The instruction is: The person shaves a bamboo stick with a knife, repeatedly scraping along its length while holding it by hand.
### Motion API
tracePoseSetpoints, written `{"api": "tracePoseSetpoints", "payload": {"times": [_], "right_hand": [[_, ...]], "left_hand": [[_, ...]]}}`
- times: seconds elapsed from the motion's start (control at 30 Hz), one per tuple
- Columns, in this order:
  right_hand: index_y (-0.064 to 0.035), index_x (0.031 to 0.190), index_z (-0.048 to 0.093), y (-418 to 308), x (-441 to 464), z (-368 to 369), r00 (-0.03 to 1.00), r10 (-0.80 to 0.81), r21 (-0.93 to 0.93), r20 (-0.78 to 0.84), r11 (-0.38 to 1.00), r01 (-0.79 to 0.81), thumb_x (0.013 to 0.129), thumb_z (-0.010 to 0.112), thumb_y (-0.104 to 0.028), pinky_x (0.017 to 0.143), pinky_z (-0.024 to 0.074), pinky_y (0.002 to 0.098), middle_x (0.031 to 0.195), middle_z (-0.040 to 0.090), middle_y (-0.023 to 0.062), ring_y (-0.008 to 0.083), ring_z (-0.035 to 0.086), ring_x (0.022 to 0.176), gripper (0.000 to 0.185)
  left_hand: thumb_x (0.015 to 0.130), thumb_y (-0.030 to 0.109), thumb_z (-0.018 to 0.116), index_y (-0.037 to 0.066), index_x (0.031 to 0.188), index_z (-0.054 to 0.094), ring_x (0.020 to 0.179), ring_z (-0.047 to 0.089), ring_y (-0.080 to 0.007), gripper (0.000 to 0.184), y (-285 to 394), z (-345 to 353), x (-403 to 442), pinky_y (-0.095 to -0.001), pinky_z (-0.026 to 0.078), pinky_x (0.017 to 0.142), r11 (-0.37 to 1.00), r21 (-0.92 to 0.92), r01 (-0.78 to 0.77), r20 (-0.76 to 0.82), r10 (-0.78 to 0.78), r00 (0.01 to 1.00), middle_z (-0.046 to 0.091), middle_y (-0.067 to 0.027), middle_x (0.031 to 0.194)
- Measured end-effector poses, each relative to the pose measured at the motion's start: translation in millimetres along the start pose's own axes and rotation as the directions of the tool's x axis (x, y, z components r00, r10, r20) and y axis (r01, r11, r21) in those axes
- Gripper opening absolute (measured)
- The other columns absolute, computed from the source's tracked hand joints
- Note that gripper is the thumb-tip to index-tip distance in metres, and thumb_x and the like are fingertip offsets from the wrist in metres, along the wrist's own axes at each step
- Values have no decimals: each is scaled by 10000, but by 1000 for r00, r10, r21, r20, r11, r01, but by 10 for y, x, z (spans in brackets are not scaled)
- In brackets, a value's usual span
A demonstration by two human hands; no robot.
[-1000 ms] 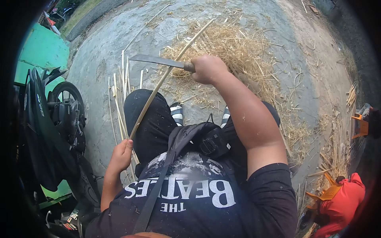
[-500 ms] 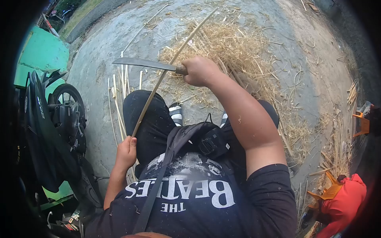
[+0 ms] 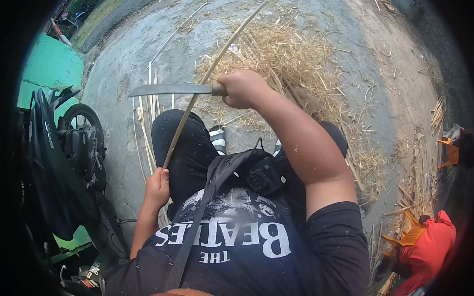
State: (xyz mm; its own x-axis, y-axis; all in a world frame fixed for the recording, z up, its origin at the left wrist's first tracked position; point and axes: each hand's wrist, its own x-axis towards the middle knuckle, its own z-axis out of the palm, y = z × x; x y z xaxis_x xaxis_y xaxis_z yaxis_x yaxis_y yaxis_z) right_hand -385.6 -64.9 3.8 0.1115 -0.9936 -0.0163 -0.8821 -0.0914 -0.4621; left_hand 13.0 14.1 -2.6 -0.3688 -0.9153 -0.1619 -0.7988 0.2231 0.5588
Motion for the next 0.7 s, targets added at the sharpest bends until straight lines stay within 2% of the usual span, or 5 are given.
{"api": "tracePoseSetpoints", "payload": {"times": [0.07,0.2,0.27,0.6,0.7], "right_hand": [[-102,897,669,-15,-43,26,971,-237,-94,-15,968,235,811,701,-215,740,555,525,822,713,173,416,699,819,146],[-148,1066,753,522,148,74,982,190,332,-22,928,-172,852,691,-231,836,569,468,976,756,171,376,723,932,238],[-151,1077,752,751,194,136,939,331,325,-89,901,-287,875,681,-254,842,569,458,976,754,185,362,731,937,238],[-120,966,687,-114,-34,-36,985,-170,-221,16,960,169,819,708,-239,800,569,507,873,731,156,384,718,887,190],[-107,1004,703,379,180,165,988,145,136,-57,981,-136,845,682,-235,865,562,495,951,749,171,392,720,939,205]], "left_hand": [[1106,394,503,-5,832,505,617,555,-490,484,-6,22,33,-501,409,558,1000,-3,-28,-4,28,1000,537,-258,659],[1103,400,507,-7,844,518,625,556,-497,483,39,-24,14,-505,411,561,997,-51,62,31,-60,998,538,-263,669],[1102,401,505,-8,850,530,655,572,-512,481,70,-42,11,-514,421,572,998,-32,57,10,-57,998,553,-271,679],[1103,405,498,-11,855,544,710,598,-521,486,76,-20,53,-527,433,599,999,4,49,30,-49,998,580,-285,713],[1107,405,490,-16,863,552,699,599,-510,490,28,-7,-10,-518,435,602,997,-47,60,26,-59,998,579,-281,709]]}}
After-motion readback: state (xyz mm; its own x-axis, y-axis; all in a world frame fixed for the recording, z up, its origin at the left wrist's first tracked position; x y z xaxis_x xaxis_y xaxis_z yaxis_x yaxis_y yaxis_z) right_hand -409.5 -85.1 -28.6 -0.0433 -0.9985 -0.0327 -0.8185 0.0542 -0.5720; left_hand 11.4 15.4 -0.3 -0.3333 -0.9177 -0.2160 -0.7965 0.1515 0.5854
